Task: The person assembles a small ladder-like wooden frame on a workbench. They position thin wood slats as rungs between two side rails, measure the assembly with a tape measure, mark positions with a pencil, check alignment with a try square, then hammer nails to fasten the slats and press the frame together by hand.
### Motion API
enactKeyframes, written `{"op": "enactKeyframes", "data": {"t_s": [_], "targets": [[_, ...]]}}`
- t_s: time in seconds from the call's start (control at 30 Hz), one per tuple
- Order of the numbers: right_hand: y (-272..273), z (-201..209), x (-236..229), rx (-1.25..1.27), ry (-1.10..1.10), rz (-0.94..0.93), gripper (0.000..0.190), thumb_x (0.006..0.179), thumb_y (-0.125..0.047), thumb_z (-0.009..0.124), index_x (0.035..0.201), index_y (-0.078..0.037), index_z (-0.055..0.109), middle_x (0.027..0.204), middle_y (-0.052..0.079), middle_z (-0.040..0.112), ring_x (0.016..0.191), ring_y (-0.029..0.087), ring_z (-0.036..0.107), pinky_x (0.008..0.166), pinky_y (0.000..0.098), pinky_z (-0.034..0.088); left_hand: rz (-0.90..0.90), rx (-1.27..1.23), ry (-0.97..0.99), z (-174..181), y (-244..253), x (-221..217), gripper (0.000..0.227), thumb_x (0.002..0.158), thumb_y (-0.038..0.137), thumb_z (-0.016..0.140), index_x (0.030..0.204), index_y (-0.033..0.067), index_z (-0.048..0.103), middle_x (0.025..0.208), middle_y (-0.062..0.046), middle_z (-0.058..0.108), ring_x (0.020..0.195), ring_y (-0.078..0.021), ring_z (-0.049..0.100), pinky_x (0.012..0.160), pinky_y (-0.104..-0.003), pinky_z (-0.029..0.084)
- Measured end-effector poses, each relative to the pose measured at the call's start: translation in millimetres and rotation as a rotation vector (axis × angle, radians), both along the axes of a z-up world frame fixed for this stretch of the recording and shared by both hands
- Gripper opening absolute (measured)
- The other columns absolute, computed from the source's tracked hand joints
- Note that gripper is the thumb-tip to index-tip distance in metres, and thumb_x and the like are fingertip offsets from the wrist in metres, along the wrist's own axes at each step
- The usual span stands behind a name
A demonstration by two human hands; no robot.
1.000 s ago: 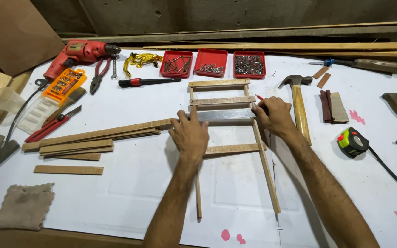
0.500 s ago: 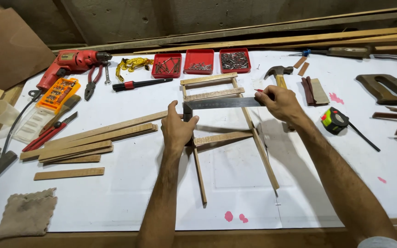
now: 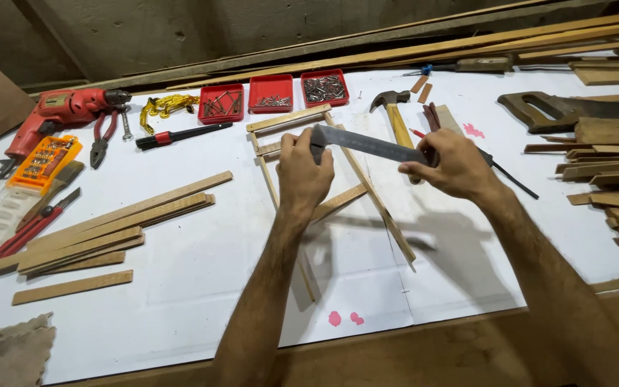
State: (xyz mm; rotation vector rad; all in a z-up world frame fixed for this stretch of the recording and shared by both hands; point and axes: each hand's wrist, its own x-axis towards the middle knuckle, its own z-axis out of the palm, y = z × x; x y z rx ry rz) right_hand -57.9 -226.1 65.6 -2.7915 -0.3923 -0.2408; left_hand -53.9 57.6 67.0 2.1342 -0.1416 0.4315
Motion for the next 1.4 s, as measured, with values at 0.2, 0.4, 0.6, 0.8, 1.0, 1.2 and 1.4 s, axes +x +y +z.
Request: {"op": "enactKeyframes", "data": {"t_s": [0.2, 0.4, 0.6, 0.8, 1.0, 1.2, 1.4], "targets": [[-8.3, -17.5, -22.0, 0.156, -0.106, 0.083, 0.039, 0.086, -0.031, 0.082, 0.103, 0.001, 0.07, 0.089, 0.012, 0.069, 0.076, 0.02, 0.07, 0.067, 0.0339, 0.061, -0.259, 0.032, -0.067, -33.0, -77.9, -5.1, 0.047, 0.086, 0.017, 0.075, 0.127, -0.0003, 0.063, 0.111, -0.021, 0.059, 0.091, -0.0369, 0.07, 0.08, -0.045, 0.06], [-50.8, -35.6, -57.7, 0.225, -0.13, -0.254, 0.037, 0.083, -0.029, 0.084, 0.106, -0.001, 0.075, 0.093, 0.014, 0.071, 0.077, 0.026, 0.07, 0.07, 0.0373, 0.058, -0.371, 0.243, -0.163, -68.7, -135.6, 3.8, 0.055, 0.084, 0.024, 0.079, 0.132, 0.0045, 0.062, 0.113, -0.017, 0.062, 0.105, -0.0366, 0.061, 0.089, -0.048, 0.053], [-104.8, -91.2, -57.9, 0.21, -0.089, -0.483, 0.038, 0.083, -0.031, 0.084, 0.104, 0.0, 0.076, 0.098, 0.019, 0.071, 0.089, 0.032, 0.069, 0.082, 0.044, 0.056, -0.442, 0.49, 0.008, -64.7, -160.4, 3.9, 0.049, 0.082, 0.022, 0.079, 0.127, 0.01, 0.063, 0.12, -0.015, 0.059, 0.112, -0.0325, 0.054, 0.086, -0.05, 0.049], [-101.9, -99.8, -41.2, 0.25, -0.031, -0.55, 0.041, 0.084, -0.032, 0.084, 0.105, 0.001, 0.075, 0.101, 0.02, 0.069, 0.094, 0.033, 0.068, 0.084, 0.0455, 0.055, -0.448, 0.581, -0.005, -88.9, -174.8, 18.5, 0.04, 0.088, 0.019, 0.075, 0.125, 0.0078, 0.063, 0.116, -0.015, 0.059, 0.109, -0.0304, 0.055, 0.087, -0.049, 0.049], [-113.9, -100.9, -37.5, 0.259, -0.017, -0.585, 0.04, 0.086, -0.031, 0.082, 0.107, 0.002, 0.073, 0.101, 0.02, 0.067, 0.093, 0.032, 0.067, 0.081, 0.0454, 0.055, -0.443, 0.609, -0.14, -93.8, -192.3, 27.5, 0.035, 0.085, 0.01, 0.073, 0.118, 0.0037, 0.063, 0.11, -0.016, 0.062, 0.11, -0.0344, 0.056, 0.085, -0.05, 0.049], [-151.5, -114.8, -27.1, 0.228, -0.134, -0.635, 0.043, 0.088, -0.03, 0.083, 0.11, 0.005, 0.071, 0.103, 0.022, 0.065, 0.093, 0.035, 0.065, 0.082, 0.0473, 0.055, -0.489, 0.653, -0.192, -107.3, -223.5, 38.2, 0.035, 0.082, 0.001, 0.067, 0.116, 0.004, 0.066, 0.109, -0.015, 0.066, 0.11, -0.0337, 0.058, 0.089, -0.051, 0.048], [-155.8, -124.0, -11.1, 0.258, -0.157, -0.655, 0.043, 0.088, -0.028, 0.083, 0.112, 0.005, 0.068, 0.107, 0.023, 0.062, 0.093, 0.036, 0.066, 0.08, 0.047, 0.055, -0.504, 0.724, -0.175, -104.5, -238.6, 42.6, 0.028, 0.08, 0.002, 0.067, 0.108, 0.002, 0.068, 0.112, -0.018, 0.066, 0.116, -0.035, 0.057, 0.089, -0.053, 0.046]]}}
